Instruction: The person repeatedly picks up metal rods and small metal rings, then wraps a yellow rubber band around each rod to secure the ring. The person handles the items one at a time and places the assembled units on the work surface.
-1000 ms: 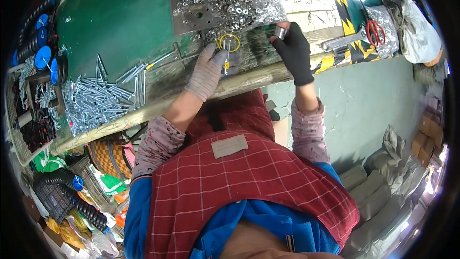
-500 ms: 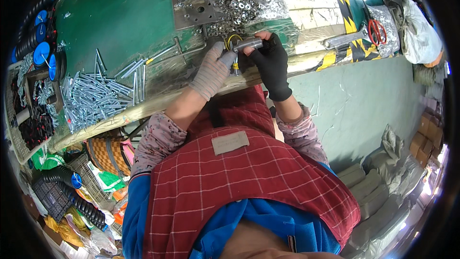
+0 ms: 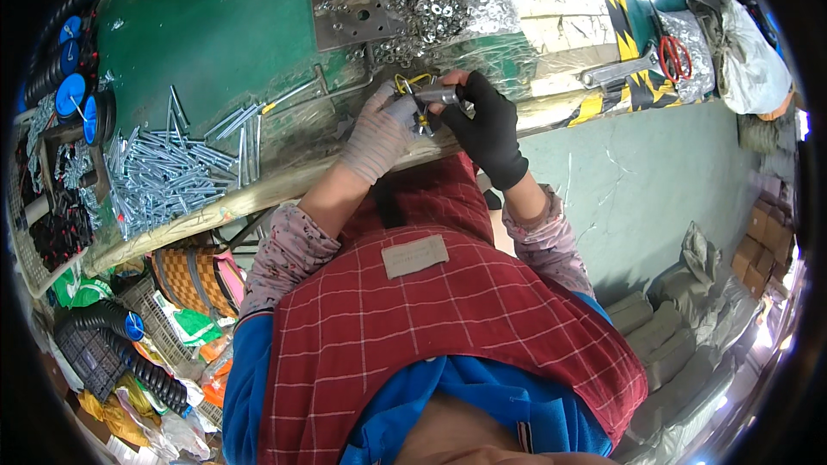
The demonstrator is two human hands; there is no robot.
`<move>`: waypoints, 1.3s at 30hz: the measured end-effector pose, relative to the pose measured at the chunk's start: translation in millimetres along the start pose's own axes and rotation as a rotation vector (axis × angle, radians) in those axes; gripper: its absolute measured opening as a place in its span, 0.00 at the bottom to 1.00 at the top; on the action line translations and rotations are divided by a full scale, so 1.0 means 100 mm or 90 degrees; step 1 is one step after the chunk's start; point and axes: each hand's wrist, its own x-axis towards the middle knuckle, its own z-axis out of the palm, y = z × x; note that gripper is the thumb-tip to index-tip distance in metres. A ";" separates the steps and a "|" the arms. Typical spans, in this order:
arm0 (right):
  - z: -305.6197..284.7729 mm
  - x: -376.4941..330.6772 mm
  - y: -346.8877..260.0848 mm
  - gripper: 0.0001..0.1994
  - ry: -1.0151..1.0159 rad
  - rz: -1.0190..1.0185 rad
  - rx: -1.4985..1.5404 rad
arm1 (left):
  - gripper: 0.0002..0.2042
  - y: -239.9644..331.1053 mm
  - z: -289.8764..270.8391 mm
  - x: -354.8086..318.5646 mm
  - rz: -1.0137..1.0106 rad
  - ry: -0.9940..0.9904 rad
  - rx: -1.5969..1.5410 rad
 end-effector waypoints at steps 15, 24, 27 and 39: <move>-0.20 0.03 -0.01 0.14 -0.136 -0.407 -0.288 | 0.12 -0.02 -0.02 -0.01 -0.149 0.108 -0.199; -0.16 0.08 -0.04 0.16 -0.154 -0.373 -0.290 | 0.14 -0.08 -0.28 0.01 -0.170 -0.013 -0.309; -0.14 0.09 -0.04 0.15 -0.174 -0.351 -0.309 | 0.13 -0.12 -0.29 0.00 -0.146 0.010 -0.089; -0.10 0.22 0.03 0.17 -0.258 -0.626 -0.371 | 0.08 -0.02 -0.15 0.00 -0.038 0.055 0.027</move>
